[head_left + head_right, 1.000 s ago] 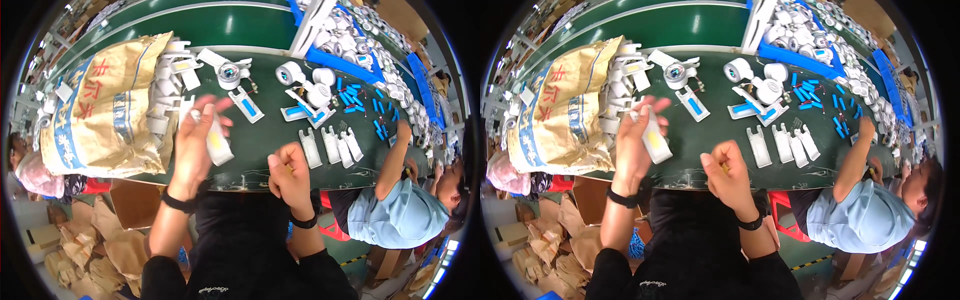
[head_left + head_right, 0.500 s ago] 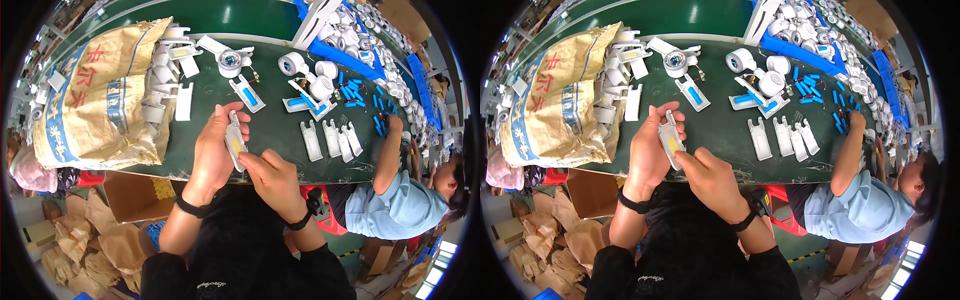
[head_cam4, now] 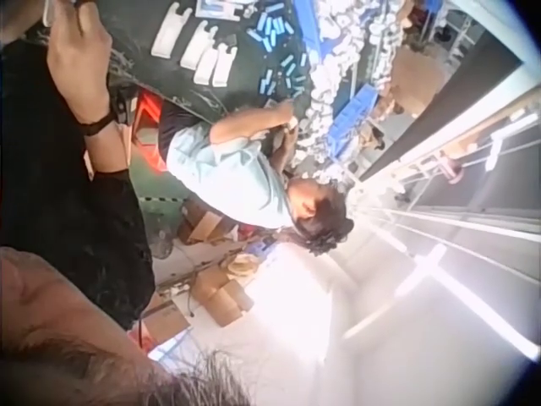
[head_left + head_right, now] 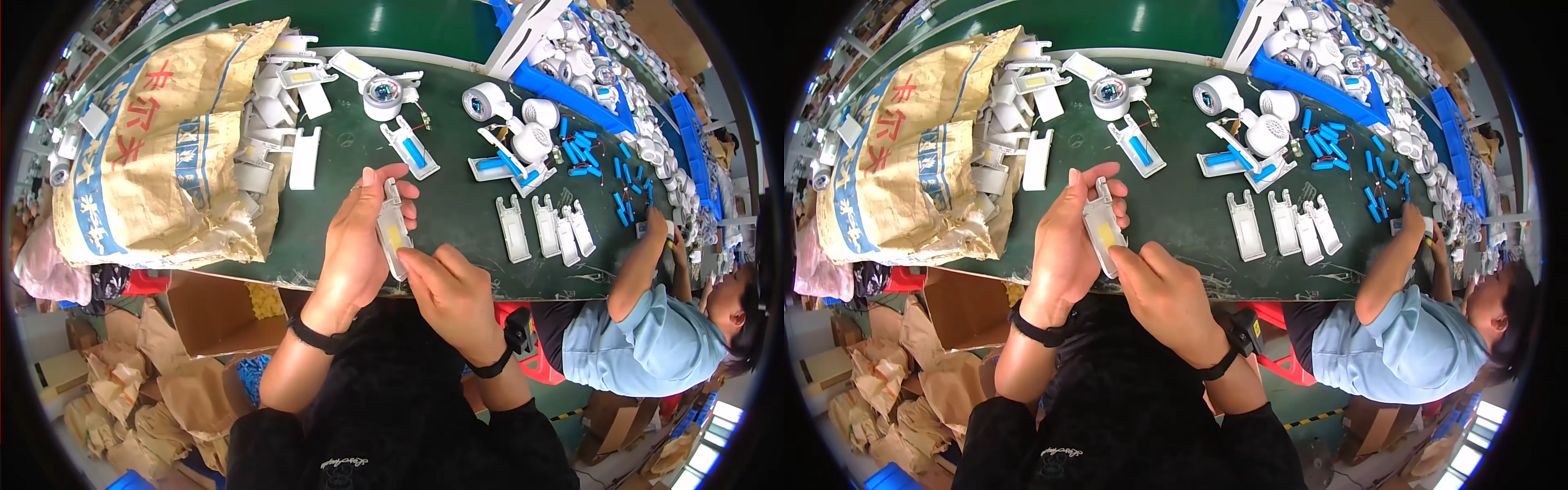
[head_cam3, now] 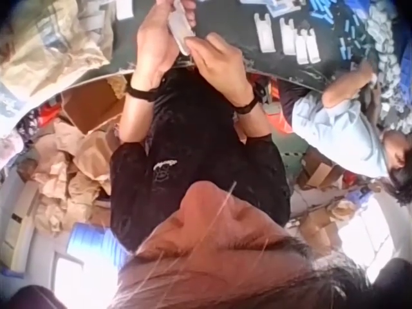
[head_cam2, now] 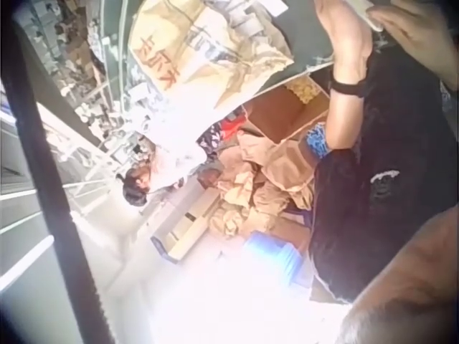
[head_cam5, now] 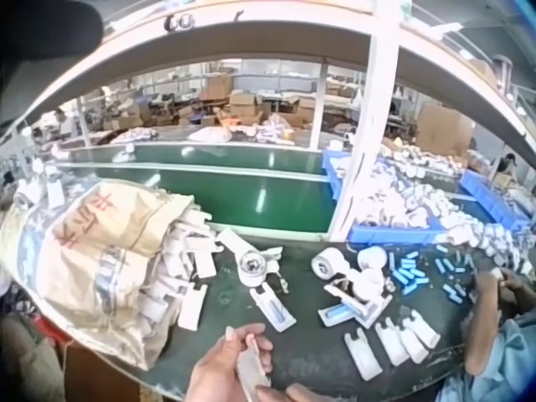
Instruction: Assembling small electronic components into plastic housings on a factory production line.
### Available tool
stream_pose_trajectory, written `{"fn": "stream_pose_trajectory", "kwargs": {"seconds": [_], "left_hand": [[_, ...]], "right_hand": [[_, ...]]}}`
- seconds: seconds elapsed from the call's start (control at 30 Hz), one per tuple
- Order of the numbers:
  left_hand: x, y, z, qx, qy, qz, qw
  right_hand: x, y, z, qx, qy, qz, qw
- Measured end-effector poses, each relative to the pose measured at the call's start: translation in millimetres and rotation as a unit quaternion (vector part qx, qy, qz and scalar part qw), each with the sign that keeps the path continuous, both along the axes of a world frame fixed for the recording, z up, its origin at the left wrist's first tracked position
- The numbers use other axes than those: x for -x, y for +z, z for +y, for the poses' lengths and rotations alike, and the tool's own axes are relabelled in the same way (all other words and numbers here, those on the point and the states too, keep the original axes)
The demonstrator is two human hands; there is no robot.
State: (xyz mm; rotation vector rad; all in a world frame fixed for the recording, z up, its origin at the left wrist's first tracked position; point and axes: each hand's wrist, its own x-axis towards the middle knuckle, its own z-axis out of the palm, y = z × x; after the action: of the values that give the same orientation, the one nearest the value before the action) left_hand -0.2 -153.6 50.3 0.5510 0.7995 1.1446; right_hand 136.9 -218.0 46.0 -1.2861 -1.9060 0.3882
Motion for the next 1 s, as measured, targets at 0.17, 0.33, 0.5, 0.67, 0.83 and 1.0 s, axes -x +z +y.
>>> {"fn": "stream_pose_trajectory", "kwargs": {"seconds": [0.17,0.33,0.5,0.67,0.83,1.0], "left_hand": [[0,0,-1,0.008,-0.006,0.005,1.000],[-4,2,-2,0.006,0.007,0.015,1.000],[-5,1,0,-0.003,-0.009,0.014,1.000],[-17,-12,-1,0.011,-0.071,-0.014,0.997],[-60,-38,4,0.006,-0.098,0.030,0.995],[-103,-53,11,-0.109,-0.114,0.329,0.931]], "right_hand": [[-3,3,-1,0.006,0.011,0.000,1.000],[-3,5,1,0.008,0.020,-0.006,1.000],[-3,-1,2,-0.012,-0.009,-0.015,1.000],[-22,-7,3,-0.034,-0.093,-0.005,0.995],[-70,-1,-12,-0.002,-0.289,0.130,0.948],[-96,9,-32,0.016,-0.303,0.190,0.934]]}}
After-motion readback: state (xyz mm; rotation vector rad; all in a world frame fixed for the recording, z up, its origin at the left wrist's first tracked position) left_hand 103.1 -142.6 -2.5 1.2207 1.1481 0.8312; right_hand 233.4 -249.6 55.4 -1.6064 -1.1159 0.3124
